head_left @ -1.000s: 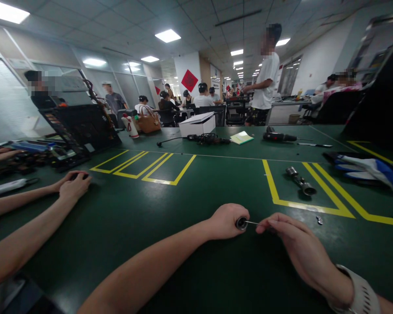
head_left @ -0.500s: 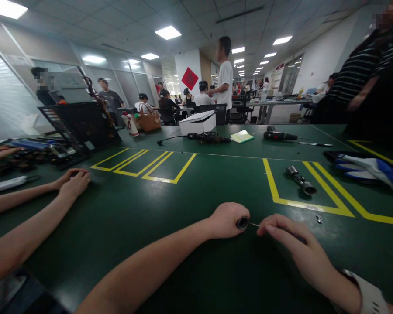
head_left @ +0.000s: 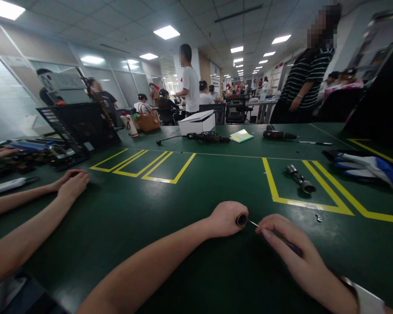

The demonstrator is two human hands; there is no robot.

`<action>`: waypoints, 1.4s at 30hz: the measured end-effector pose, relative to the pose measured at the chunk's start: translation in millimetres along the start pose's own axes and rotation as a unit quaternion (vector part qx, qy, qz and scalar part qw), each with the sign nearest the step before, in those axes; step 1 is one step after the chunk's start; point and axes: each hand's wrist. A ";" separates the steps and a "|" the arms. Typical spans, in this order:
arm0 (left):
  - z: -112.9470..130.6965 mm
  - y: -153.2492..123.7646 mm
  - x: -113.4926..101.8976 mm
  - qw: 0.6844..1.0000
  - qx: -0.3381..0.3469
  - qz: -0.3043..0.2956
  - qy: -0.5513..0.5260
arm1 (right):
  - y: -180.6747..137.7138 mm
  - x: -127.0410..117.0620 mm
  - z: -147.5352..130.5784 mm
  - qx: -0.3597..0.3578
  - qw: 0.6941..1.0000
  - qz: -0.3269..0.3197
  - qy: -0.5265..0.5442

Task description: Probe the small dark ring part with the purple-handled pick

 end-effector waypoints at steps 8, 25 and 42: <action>1.5 -1.5 -3.4 0.999 -0.008 0.008 -0.039 | 7.8 -2.1 3.6 0.128 0.986 -0.001 0.103; 2.7 -0.6 -1.1 1.000 0.009 -0.018 0.023 | -1.4 -1.2 -0.6 0.029 0.999 -0.029 0.007; 0.2 -1.0 -1.6 0.999 -0.015 0.000 -0.033 | 6.5 0.3 3.3 0.136 0.985 0.003 0.107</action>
Point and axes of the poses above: each hand's wrist, its own y-axis towards the middle knuckle, its own x-axis out of the palm, z = x × y, and after that the axes turned 5 degrees about z, right-handed
